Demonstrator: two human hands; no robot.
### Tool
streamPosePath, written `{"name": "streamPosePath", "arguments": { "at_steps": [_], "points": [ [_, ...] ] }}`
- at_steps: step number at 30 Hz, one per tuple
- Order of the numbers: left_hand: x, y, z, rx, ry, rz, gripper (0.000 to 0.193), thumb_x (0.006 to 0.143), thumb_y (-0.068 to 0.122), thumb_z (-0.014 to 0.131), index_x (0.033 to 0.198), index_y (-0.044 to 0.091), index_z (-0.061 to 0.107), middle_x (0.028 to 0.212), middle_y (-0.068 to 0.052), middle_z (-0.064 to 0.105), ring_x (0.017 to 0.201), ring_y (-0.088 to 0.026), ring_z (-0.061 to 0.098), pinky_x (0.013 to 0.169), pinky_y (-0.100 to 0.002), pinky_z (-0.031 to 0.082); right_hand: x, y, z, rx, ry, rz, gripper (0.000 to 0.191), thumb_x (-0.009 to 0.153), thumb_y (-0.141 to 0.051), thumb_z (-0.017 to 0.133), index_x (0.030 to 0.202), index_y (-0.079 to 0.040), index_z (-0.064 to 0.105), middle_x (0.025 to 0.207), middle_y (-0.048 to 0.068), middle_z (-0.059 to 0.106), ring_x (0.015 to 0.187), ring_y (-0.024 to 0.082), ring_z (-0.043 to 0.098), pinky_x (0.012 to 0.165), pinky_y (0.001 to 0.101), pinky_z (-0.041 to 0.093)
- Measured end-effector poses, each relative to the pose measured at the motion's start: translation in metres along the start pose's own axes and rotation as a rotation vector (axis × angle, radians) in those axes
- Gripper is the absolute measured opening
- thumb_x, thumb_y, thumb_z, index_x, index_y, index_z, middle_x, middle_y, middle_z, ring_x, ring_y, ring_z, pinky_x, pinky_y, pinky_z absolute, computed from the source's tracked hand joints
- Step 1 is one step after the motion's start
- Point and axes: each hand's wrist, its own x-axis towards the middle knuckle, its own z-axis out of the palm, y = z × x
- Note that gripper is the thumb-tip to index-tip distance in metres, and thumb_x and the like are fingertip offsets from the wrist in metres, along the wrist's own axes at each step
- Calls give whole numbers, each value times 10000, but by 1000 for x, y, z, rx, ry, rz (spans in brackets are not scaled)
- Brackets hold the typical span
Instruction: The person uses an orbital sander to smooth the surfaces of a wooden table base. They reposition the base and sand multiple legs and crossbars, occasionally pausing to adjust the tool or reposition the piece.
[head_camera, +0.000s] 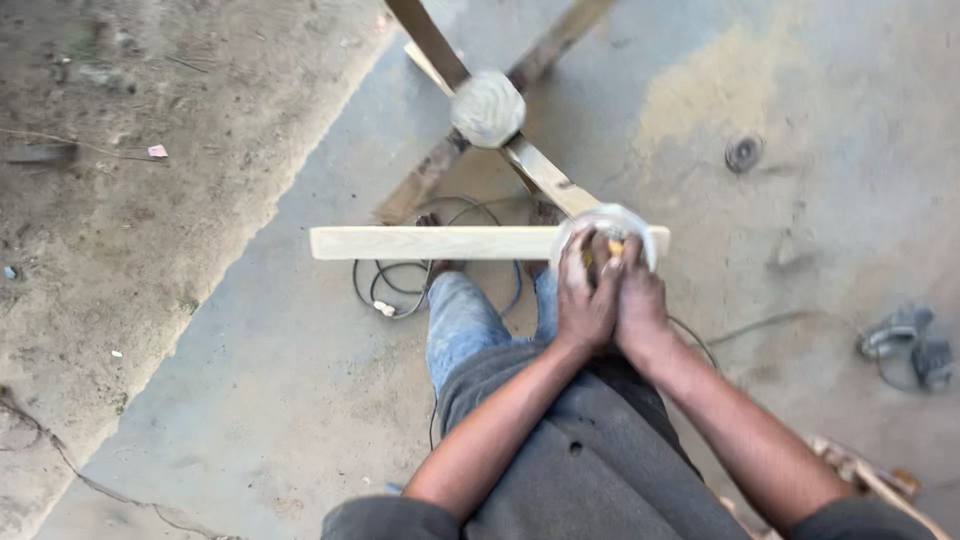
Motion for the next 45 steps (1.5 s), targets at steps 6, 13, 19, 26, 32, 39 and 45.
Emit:
{"name": "streamPosePath", "arguments": {
  "at_steps": [6, 13, 19, 26, 32, 39, 45],
  "points": [
    [6, -18, -123, -116, 41, -158, 619, 1035, 373, 554, 1497, -14, 414, 1496, -266, 475, 1407, -386, 492, 1194, -458, 382, 22, -116, 10, -87, -246, -84, 628, 987, -124, 484, 1585, -160, 296, 1395, 356, 387, 768, 294, 722, 549, 378, 647],
    [31, -37, -265, -139, 157, -289, 668, 1045, 485, 498, 1492, -8, 439, 1480, -236, 501, 1416, -372, 491, 1188, -446, 387, 65, -262, 9, 984, -412, 376, 490, 1140, -384, 308, 1297, -18, 594, 1033, 191, 738, 860, 207, 734, 735, 332, 612],
    [52, -59, -354, -360, 357, -356, 727, 960, 449, 571, 1493, 11, 342, 1479, -234, 418, 1360, -333, 478, 1133, -469, 427, 105, -376, 8, 17, -249, -187, 569, 1043, -209, 456, 1515, 94, 363, 1021, 222, 686, 790, 265, 707, 577, 348, 615],
    [48, -65, -320, -84, 256, -229, 765, 1031, 522, 528, 1534, -27, 353, 1565, -288, 411, 1466, -391, 418, 1207, -478, 345, 100, -328, 5, 1060, -434, 206, 460, 1102, -403, 368, 1187, -50, 651, 927, 123, 742, 811, 192, 724, 728, 310, 591],
    [35, -40, -178, 38, -10, -55, 664, 1040, 406, 558, 1525, -15, 391, 1556, -254, 441, 1491, -417, 434, 1263, -527, 347, 55, -189, -20, 787, -352, 567, 579, 1025, -489, 269, 1458, -124, 389, 1063, 127, 659, 757, 201, 737, 517, 306, 639],
    [43, -26, -140, 51, -155, -38, 606, 1064, 374, 536, 1517, -7, 411, 1550, -284, 394, 1459, -471, 417, 1196, -585, 366, 46, -157, -28, 514, -237, 369, 468, 1111, -330, 405, 1479, -83, 254, 1179, 227, 606, 820, 274, 737, 499, 304, 642],
    [64, -46, -259, 97, 46, -91, 573, 1085, 407, 480, 1475, -12, 504, 1509, -275, 500, 1403, -398, 501, 1167, -467, 416, 84, -258, -8, 939, -250, 348, 456, 1139, -438, 425, 1384, -53, 416, 1136, 189, 691, 921, 250, 745, 729, 366, 649]
  ]
}}
